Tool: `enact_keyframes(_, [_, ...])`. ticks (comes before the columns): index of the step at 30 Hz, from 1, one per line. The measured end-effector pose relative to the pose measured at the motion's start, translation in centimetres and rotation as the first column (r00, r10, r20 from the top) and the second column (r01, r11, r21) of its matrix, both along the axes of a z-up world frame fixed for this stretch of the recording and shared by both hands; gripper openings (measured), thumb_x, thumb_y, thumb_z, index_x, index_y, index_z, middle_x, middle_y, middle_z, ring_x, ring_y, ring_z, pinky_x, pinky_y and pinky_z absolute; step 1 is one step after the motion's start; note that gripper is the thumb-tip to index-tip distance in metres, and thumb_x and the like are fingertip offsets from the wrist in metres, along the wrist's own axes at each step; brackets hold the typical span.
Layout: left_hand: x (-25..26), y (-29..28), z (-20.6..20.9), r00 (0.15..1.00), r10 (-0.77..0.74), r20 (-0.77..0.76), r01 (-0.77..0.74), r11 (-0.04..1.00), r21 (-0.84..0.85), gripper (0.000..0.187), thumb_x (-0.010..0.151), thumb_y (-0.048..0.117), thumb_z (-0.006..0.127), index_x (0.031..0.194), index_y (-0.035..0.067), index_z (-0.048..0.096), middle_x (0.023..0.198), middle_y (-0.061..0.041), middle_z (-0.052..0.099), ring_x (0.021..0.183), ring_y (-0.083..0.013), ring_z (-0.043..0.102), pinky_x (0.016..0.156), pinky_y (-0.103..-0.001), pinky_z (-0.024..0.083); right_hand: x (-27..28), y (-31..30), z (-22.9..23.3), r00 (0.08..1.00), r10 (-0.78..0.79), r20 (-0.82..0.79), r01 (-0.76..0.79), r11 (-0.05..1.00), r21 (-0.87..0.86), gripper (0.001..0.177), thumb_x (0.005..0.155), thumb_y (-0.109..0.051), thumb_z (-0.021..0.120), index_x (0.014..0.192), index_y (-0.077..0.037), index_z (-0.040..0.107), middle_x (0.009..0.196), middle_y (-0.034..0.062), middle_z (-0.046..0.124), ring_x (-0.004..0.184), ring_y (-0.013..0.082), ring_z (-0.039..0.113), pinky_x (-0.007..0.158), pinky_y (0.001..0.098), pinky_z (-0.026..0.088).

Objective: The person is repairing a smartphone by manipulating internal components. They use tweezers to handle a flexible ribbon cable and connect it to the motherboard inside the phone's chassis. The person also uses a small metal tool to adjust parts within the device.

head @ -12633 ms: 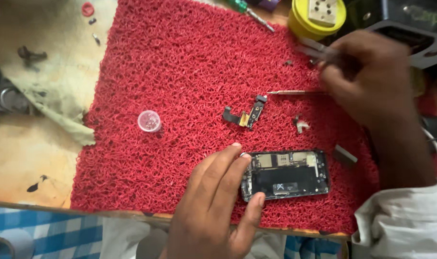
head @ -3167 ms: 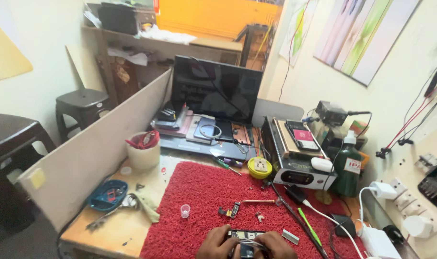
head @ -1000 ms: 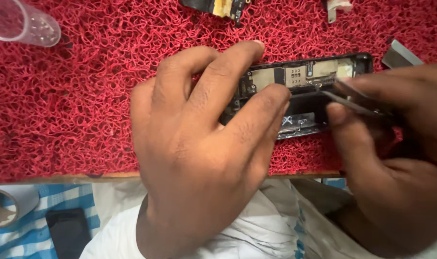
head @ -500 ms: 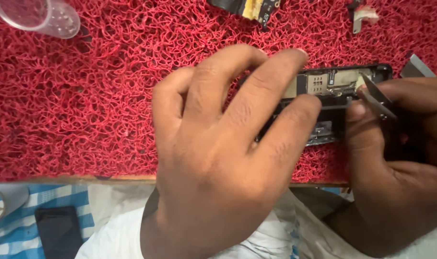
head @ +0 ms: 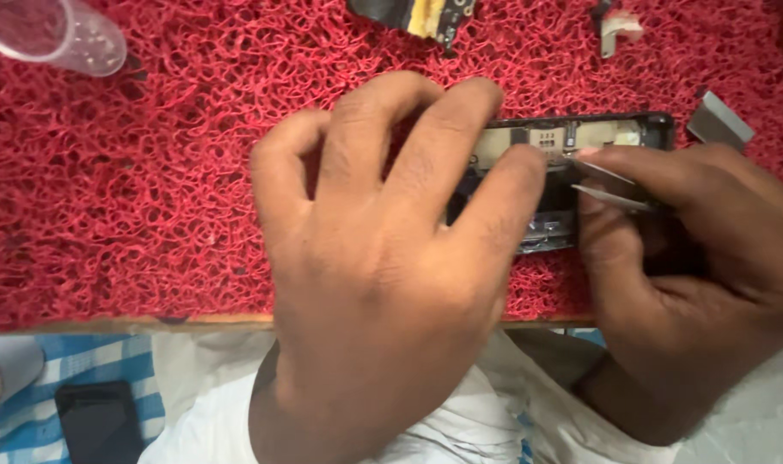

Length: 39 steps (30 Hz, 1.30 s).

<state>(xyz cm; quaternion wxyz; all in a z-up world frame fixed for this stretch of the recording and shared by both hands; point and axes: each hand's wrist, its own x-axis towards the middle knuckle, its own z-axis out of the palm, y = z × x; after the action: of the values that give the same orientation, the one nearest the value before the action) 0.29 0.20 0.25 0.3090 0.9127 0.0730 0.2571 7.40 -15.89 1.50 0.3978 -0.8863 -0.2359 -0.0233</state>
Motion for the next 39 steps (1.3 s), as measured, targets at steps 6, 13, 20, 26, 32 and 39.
enact_keyframes(6, [0.0, 0.0, -0.2, 1.0, -0.004, 0.001, 0.004, 1.0, 0.002, 0.021, 0.094, 0.012, 0.071, 0.114, 0.007, 0.073, 0.129, -0.009, 0.064, 0.123, -0.0252, 0.058, 0.103, -0.047, 0.038, 0.3, 0.5, 0.5, 0.999, 0.036, 0.016, -0.036, 0.998, -0.054, 0.013, 0.105, 0.011, 0.074, 0.116, 0.003, 0.073, 0.089, 0.0039, 0.064, 0.069, 0.0015, 0.057, 0.059, 0.0131, 0.039])
enact_keyframes(13, [-0.2, -0.1, -0.4, 1.0, 0.012, 0.01, -0.012, 1.0, -0.006, 0.018, 0.098, 0.013, 0.066, 0.114, 0.007, 0.073, 0.13, -0.008, 0.064, 0.123, -0.0242, 0.058, 0.104, -0.046, 0.038, 0.3, 0.5, 0.4, 1.0, 0.015, 0.006, -0.015, 0.997, -0.071, 0.012, 0.104, 0.009, 0.074, 0.115, 0.003, 0.074, 0.087, 0.0041, 0.064, 0.067, 0.0027, 0.056, 0.058, 0.0138, 0.038])
enact_keyframes(20, [-0.2, -0.2, -0.4, 1.0, 0.023, 0.02, -0.023, 1.0, -0.005, 0.02, 0.097, 0.012, 0.064, 0.115, 0.006, 0.072, 0.129, -0.009, 0.065, 0.123, -0.0236, 0.059, 0.104, -0.045, 0.038, 0.3, 0.1, 0.1, 0.999, 0.046, 0.022, -0.045, 0.997, -0.057, 0.01, 0.108, 0.011, 0.072, 0.115, 0.004, 0.073, 0.091, 0.0054, 0.067, 0.073, 0.0037, 0.059, 0.063, 0.0144, 0.041])
enact_keyframes(26, [-0.2, -0.2, -0.5, 1.0, 0.025, 0.017, -0.024, 0.999, -0.031, 0.021, 0.096, 0.01, 0.066, 0.115, 0.006, 0.072, 0.13, -0.009, 0.064, 0.123, -0.0238, 0.058, 0.104, -0.045, 0.038, 0.2, 0.0, 0.0, 1.0, 0.012, 0.0, -0.012, 0.999, -0.044, 0.011, 0.105, 0.011, 0.073, 0.112, 0.003, 0.073, 0.092, 0.0052, 0.066, 0.071, 0.0035, 0.059, 0.062, 0.0145, 0.041])
enact_keyframes(32, [-0.2, 0.0, -0.3, 1.0, 0.02, 0.015, -0.018, 0.994, -0.111, 0.018, 0.096, 0.009, 0.068, 0.113, 0.005, 0.072, 0.129, -0.008, 0.064, 0.124, -0.0242, 0.058, 0.104, -0.046, 0.038, 0.1, -0.2, -0.2, 0.999, 0.048, 0.019, -0.047, 0.997, -0.055, 0.015, 0.103, 0.013, 0.073, 0.114, 0.003, 0.072, 0.095, 0.0051, 0.066, 0.078, 0.0037, 0.059, 0.069, 0.0146, 0.043])
enact_keyframes(39, [-0.2, 0.0, -0.4, 0.999, 0.032, 0.026, -0.03, 0.994, -0.102, 0.016, 0.099, 0.012, 0.065, 0.112, 0.005, 0.072, 0.13, -0.009, 0.064, 0.123, -0.0249, 0.059, 0.104, -0.047, 0.038, -0.1, -0.7, -0.5, 1.0, 0.007, 0.024, -0.006, 0.998, -0.067, 0.012, 0.105, 0.01, 0.076, 0.114, 0.002, 0.073, 0.097, 0.0064, 0.067, 0.076, 0.0049, 0.057, 0.069, 0.0147, 0.041])
